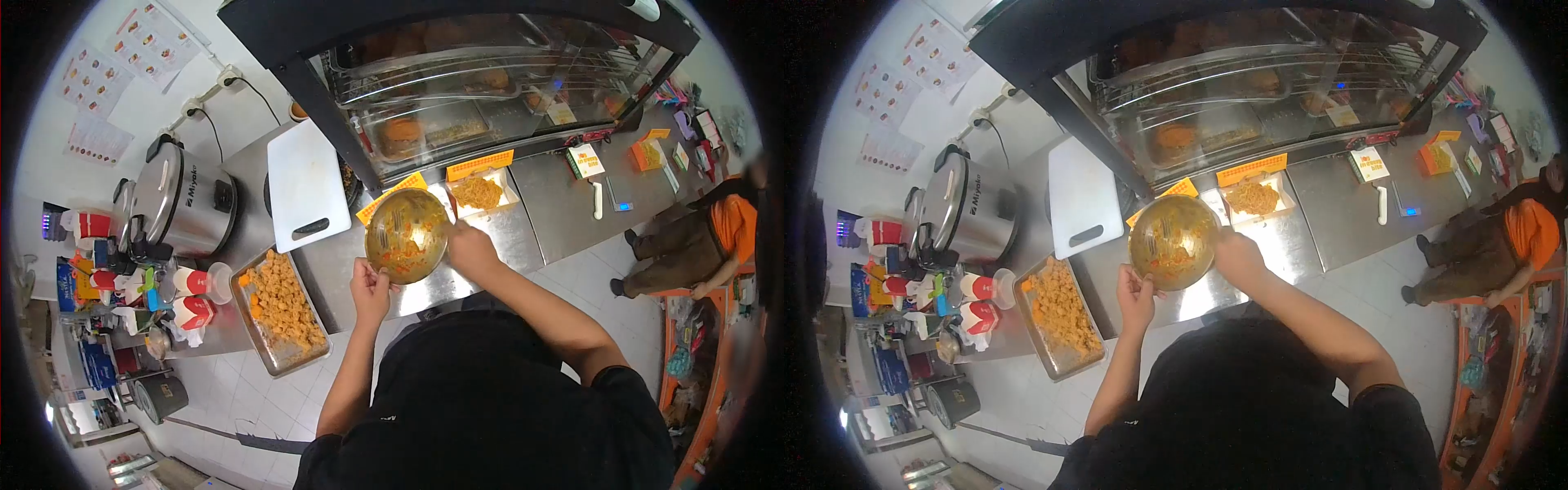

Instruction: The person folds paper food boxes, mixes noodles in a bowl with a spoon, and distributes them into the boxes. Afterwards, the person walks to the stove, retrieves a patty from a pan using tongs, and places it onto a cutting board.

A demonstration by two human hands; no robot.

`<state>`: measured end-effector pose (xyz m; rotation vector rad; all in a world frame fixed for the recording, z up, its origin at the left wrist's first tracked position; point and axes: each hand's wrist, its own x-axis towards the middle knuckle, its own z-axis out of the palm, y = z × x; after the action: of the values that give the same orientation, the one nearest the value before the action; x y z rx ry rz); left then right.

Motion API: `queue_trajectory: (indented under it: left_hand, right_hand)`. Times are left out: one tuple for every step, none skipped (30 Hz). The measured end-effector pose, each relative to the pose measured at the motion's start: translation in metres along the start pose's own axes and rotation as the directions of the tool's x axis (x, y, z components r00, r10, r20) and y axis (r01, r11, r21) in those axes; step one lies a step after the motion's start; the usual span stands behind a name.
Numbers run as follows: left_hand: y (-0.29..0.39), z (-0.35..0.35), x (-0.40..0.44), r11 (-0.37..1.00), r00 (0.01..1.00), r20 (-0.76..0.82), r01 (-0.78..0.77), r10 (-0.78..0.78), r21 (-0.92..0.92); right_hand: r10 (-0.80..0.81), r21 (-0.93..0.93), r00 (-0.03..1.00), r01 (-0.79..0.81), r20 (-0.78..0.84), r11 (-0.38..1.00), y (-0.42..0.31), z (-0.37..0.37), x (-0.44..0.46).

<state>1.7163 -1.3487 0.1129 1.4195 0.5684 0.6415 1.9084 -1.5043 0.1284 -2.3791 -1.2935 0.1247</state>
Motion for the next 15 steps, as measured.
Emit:
queue_trajectory:
  left_hand:
    - [0.001,0.003,-0.002,1.0,1.0,-0.018,-0.001,0.001,-0.004]
    - [0.002,0.007,-0.002,1.0,0.999,-0.036,-0.006,0.006,-0.006]
    - [0.003,0.008,-0.001,1.0,0.999,-0.052,-0.012,0.012,-0.005]
    - [0.002,0.006,-0.001,1.0,0.998,-0.066,-0.014,0.016,0.021]
    - [0.0,0.005,0.0,0.999,0.997,-0.08,-0.017,0.02,0.043]
    - [-0.001,0.005,0.0,0.998,0.995,-0.093,-0.016,0.022,0.065]
    - [-0.002,0.006,0.0,0.996,0.996,-0.086,-0.031,0.039,0.089]
    - [-0.004,0.005,-0.002,0.992,0.995,-0.081,-0.043,0.053,0.115]
    - [-0.003,0.005,-0.004,0.988,0.995,-0.077,-0.056,0.068,0.143]
    - [-0.002,0.006,-0.006,0.982,0.995,-0.072,-0.049,0.063,0.182]
    - [-0.002,0.009,-0.008,0.975,0.996,-0.063,-0.046,0.062,0.219]
    - [-0.002,0.013,-0.008,0.966,0.997,-0.054,-0.046,0.061,0.254]
    - [-0.004,0.015,-0.008,0.97,0.996,-0.057,-0.046,0.062,0.238]
    - [-0.008,0.016,-0.008,0.974,0.996,-0.063,-0.045,0.06,0.222]
    - [-0.007,0.019,-0.006,0.978,0.996,-0.072,-0.044,0.06,0.204]
  right_hand:
    - [0.075,0.003,0.997,-0.075,-0.02,0.997,-0.004,-0.006,0.001]
    - [0.012,0.012,0.999,-0.012,0.05,1.0,-0.002,-0.001,-0.003]
    - [-0.051,0.027,0.992,0.048,0.118,0.998,-0.003,0.002,-0.009]
    - [-0.113,0.044,0.977,0.107,0.183,0.993,-0.003,0.006,-0.013]
    - [-0.196,0.07,0.967,0.187,0.16,0.98,-0.001,0.008,-0.016]
    - [-0.137,0.038,0.986,0.134,0.09,0.99,0.0,0.003,-0.014]
    - [-0.081,0.009,0.997,0.081,0.02,0.997,0.003,-0.002,-0.009]
    - [-0.028,-0.013,0.998,0.027,-0.049,1.0,0.004,-0.006,-0.006]
    - [0.059,-0.011,0.998,-0.06,-0.035,0.998,-0.004,-0.025,-0.003]
    - [0.061,-0.02,0.997,-0.06,0.057,0.998,-0.004,-0.017,-0.007]
    - [0.066,-0.031,0.988,-0.062,0.143,0.998,-0.004,-0.003,-0.013]
    - [0.071,-0.044,0.971,-0.063,0.226,0.997,-0.006,0.004,-0.016]
    - [-0.057,0.106,0.969,0.032,0.241,0.994,-0.005,0.009,-0.018]
    - [-0.05,0.121,0.98,0.027,0.193,0.992,0.0,0.012,-0.018]
    - [-0.045,0.135,0.988,0.025,0.145,0.991,-0.002,0.003,-0.013]
